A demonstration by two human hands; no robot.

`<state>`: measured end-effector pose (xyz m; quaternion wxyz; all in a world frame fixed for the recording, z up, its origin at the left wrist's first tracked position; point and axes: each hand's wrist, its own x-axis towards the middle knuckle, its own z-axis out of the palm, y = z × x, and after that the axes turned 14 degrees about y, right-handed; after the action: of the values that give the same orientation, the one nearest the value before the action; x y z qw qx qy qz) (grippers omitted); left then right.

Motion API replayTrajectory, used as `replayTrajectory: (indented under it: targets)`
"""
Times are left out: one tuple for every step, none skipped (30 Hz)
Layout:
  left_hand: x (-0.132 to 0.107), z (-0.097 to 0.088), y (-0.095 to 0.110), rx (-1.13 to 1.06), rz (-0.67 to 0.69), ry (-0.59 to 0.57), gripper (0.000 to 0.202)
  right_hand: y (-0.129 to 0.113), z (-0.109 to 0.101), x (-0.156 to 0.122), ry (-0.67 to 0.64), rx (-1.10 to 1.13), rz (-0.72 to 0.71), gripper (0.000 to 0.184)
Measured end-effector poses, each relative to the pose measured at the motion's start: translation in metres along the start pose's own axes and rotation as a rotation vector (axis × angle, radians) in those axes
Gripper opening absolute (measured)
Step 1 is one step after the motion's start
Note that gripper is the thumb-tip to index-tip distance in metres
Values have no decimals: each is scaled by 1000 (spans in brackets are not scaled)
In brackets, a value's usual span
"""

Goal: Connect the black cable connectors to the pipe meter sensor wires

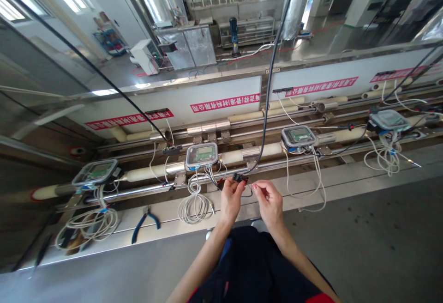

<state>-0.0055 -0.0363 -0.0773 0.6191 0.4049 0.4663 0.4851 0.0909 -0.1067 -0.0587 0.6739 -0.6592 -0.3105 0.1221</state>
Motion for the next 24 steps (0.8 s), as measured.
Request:
replayTrajectory:
  targets:
    - [0,-1,1,3,-11,-6,35,-3,-1,-1,-31,-17,-113,15]
    - [-1,-1,3,2,-16,-12,34,-6,-1,-1,-80,-18,-201,13]
    - [-2,-2,5,1,-13,-22,32,-9,0,-2,-143,-8,-255,13]
    - [-3,-2,7,6,-6,-37,29,-12,1,-1,-216,3,-272,13]
    - [-5,-3,9,13,3,-56,27,-14,3,-1,-291,7,-258,15]
    - [-5,-4,11,28,14,-76,25,-16,5,0,-362,-1,-221,17]
    - [-6,-7,12,51,31,-94,25,-17,7,1,-423,-21,-175,19]
    - [-6,-11,13,84,49,-112,28,-17,9,2,-469,-52,-134,20]
    - [-5,-17,14,125,68,-135,33,-17,11,4,-499,-89,-110,22]
    - [-3,-24,14,174,88,-156,36,-16,12,5,-516,-124,-103,22]
    - [1,-33,14,230,112,-165,38,-16,13,6,-526,-157,-108,22]
    - [6,-44,14,298,139,-146,38,-15,14,8,-533,-184,-119,22]
    - [12,-57,13,370,167,-94,36,-14,14,8,-537,-202,-129,22]
    - [19,-70,12,442,196,-4,35,-12,15,9,-545,-214,-131,22]
    - [28,-85,12,523,232,131,31,-11,15,9,-553,-220,-123,22]
    - [36,-99,11,571,250,257,27,-11,16,9,-561,-220,-103,23]
    - [45,-114,11,601,261,352,24,-10,16,9,-567,-214,-76,24]
    - [53,-128,11,632,272,439,21,-10,17,8,-574,-205,-49,24]
    - [60,-141,11,663,281,504,20,-10,18,7,-585,-200,-28,25]
    - [66,-153,12,691,295,546,22,-11,18,6,-601,-200,-22,25]
    - [71,-163,13,720,309,575,23,-11,19,5,-619,-207,-35,25]
    - [74,-171,14,746,322,592,24,-12,20,4,-641,-219,-65,24]
    - [76,-178,14,770,333,602,26,-13,20,3,-666,-235,-111,24]
    - [77,-184,14,791,343,609,27,-13,20,1,-689,-252,-164,24]
